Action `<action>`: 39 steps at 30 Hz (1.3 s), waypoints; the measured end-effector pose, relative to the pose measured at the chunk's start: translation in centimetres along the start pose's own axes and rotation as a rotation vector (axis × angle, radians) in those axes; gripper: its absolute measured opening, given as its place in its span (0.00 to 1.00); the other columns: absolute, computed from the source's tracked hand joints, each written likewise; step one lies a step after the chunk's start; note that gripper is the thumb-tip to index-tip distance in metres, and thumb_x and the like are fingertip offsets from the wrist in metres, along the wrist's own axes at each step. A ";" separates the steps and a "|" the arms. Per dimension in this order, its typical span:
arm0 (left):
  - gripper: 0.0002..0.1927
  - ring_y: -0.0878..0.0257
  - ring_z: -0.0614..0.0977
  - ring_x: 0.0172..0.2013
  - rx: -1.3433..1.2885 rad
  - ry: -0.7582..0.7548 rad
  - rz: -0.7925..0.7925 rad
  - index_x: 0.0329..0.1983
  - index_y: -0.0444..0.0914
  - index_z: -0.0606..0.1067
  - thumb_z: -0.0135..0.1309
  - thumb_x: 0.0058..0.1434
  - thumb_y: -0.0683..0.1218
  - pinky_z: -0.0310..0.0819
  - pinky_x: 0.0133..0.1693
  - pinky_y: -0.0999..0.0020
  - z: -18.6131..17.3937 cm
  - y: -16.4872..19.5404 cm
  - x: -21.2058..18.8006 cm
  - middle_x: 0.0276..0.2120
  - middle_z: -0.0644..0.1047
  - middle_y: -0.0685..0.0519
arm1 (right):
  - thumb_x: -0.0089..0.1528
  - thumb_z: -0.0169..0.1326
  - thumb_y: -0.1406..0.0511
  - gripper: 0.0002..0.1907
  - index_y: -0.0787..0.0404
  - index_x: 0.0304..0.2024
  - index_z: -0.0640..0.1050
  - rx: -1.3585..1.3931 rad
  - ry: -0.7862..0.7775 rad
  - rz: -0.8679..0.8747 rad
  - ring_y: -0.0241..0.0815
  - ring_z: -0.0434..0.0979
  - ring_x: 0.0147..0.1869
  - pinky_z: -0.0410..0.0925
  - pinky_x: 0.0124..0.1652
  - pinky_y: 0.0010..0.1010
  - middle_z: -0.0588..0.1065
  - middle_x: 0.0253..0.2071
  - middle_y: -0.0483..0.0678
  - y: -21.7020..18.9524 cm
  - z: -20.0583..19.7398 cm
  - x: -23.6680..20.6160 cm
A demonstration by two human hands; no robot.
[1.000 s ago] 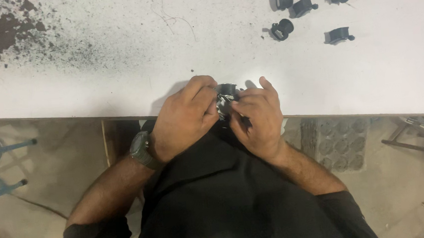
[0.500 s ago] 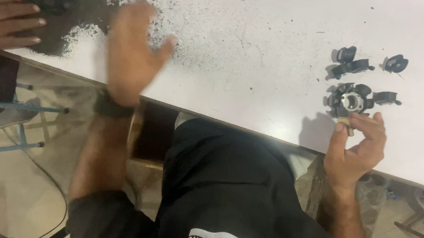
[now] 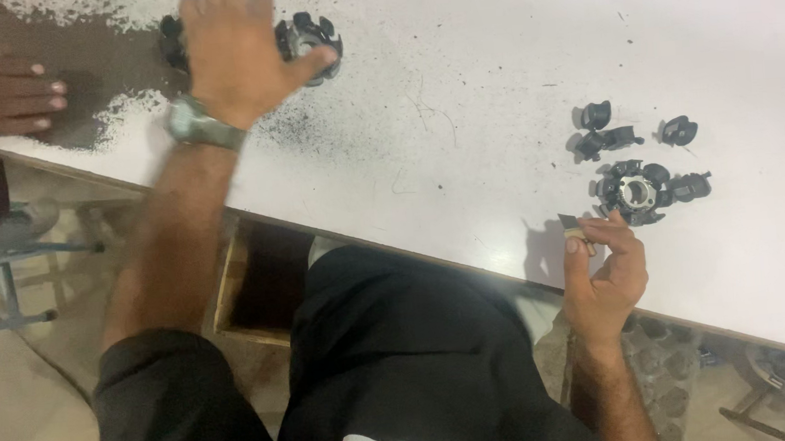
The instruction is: The person sits at a white workbench and assembles small black plastic clutch shoes onto circular metal hubs, pressing each piece into place by hand and setting completed hubs aside on the table as they finish them.
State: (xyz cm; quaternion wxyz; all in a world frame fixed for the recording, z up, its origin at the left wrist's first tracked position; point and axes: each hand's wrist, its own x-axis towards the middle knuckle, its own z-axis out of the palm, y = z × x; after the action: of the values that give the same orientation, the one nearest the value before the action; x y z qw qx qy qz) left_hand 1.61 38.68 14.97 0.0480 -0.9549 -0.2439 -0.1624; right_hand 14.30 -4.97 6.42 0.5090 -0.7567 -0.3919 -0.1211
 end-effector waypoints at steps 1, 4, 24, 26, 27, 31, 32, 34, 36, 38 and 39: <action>0.49 0.42 0.75 0.52 0.026 -0.151 -0.081 0.56 0.28 0.75 0.52 0.62 0.79 0.64 0.54 0.39 0.4 1.5 0.1 0.49 0.77 0.34 | 0.70 0.56 0.73 0.08 0.65 0.50 0.73 0.005 0.007 0.007 0.46 0.78 0.56 0.62 0.75 0.52 0.76 0.48 0.52 0.0 0.0 0.0; 0.46 0.43 0.74 0.55 -0.024 -0.302 0.035 0.66 0.33 0.69 0.56 0.60 0.72 0.64 0.57 0.39 0.2 4.4 -0.2 0.53 0.75 0.36 | 0.69 0.56 0.73 0.09 0.64 0.50 0.72 0.071 0.018 0.022 0.45 0.77 0.58 0.60 0.77 0.53 0.75 0.48 0.52 0.1 -0.1 0.1; 0.26 0.43 0.65 0.70 -0.701 0.006 0.507 0.57 0.41 0.70 0.66 0.59 0.50 0.62 0.67 0.46 -0.5 19.4 -10.9 0.67 0.64 0.40 | 0.66 0.58 0.74 0.12 0.61 0.50 0.72 0.192 -0.069 0.050 0.45 0.78 0.57 0.59 0.74 0.54 0.77 0.44 0.50 -1.3 -0.5 -0.7; 0.18 0.44 0.68 0.67 -0.703 -0.066 0.377 0.50 0.39 0.74 0.65 0.60 0.47 0.65 0.65 0.47 -0.1 19.4 -11.1 0.65 0.67 0.42 | 0.64 0.58 0.74 0.12 0.61 0.49 0.72 0.168 -0.098 0.022 0.47 0.78 0.56 0.60 0.74 0.56 0.78 0.45 0.52 -2.2 0.5 -0.2; 0.16 0.45 0.70 0.64 -0.716 -0.092 0.313 0.47 0.38 0.75 0.65 0.59 0.46 0.65 0.62 0.47 0.1 19.2 -11.0 0.63 0.68 0.42 | 0.64 0.59 0.74 0.12 0.61 0.48 0.73 0.149 -0.128 -0.008 0.46 0.79 0.56 0.61 0.73 0.55 0.78 0.45 0.52 -2.6 1.0 0.1; 0.09 0.47 0.75 0.56 -0.760 -0.090 0.179 0.40 0.39 0.77 0.64 0.57 0.44 0.67 0.56 0.49 0.6 18.6 -11.2 0.59 0.73 0.46 | 0.62 0.63 0.73 0.14 0.62 0.48 0.74 0.001 -0.207 -0.112 0.47 0.80 0.52 0.63 0.69 0.53 0.78 0.44 0.50 -4.0 2.9 1.5; 0.09 0.48 0.74 0.57 -0.769 -0.067 0.180 0.40 0.39 0.77 0.64 0.58 0.43 0.67 0.57 0.49 0.8 18.4 -11.3 0.59 0.73 0.47 | 0.61 0.63 0.73 0.15 0.62 0.48 0.75 -0.047 -0.224 -0.140 0.47 0.80 0.51 0.64 0.68 0.53 0.78 0.43 0.49 -4.3 3.4 1.8; 0.08 0.49 0.74 0.58 -0.781 -0.015 0.182 0.40 0.39 0.77 0.63 0.59 0.42 0.66 0.58 0.50 1.2 17.9 -11.4 0.59 0.73 0.48 | 0.60 0.64 0.74 0.16 0.61 0.48 0.75 -0.114 -0.220 -0.176 0.49 0.80 0.51 0.64 0.68 0.53 0.78 0.43 0.48 -4.9 4.3 2.2; 0.08 0.50 0.75 0.58 -0.824 0.005 0.182 0.42 0.39 0.78 0.62 0.60 0.41 0.67 0.58 0.52 1.6 17.5 -11.5 0.60 0.73 0.49 | 0.58 0.64 0.75 0.16 0.61 0.47 0.76 -0.171 -0.211 -0.196 0.50 0.80 0.50 0.65 0.67 0.53 0.78 0.43 0.48 -5.3 5.0 2.3; 0.08 0.52 0.75 0.58 -0.850 0.019 0.190 0.42 0.40 0.78 0.62 0.60 0.41 0.68 0.58 0.54 2.0 17.2 -11.5 0.60 0.73 0.49 | 0.57 0.65 0.75 0.17 0.61 0.46 0.76 -0.217 -0.199 -0.199 0.51 0.79 0.50 0.65 0.66 0.54 0.77 0.43 0.48 -5.5 5.4 2.4; 0.07 0.52 0.75 0.58 -0.853 0.023 0.197 0.41 0.40 0.78 0.62 0.60 0.41 0.67 0.57 0.53 2.2 17.1 -11.4 0.59 0.73 0.49 | 0.58 0.65 0.75 0.17 0.62 0.47 0.75 -0.203 -0.207 -0.205 0.51 0.79 0.51 0.65 0.66 0.54 0.77 0.43 0.49 -5.6 5.5 2.4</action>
State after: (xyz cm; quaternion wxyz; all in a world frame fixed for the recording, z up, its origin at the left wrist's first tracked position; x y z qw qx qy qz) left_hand 1.04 18.98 8.88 -0.3325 -0.9061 -0.0620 -0.2540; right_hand 10.71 1.90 9.07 0.3718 -0.7687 -0.5032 -0.1327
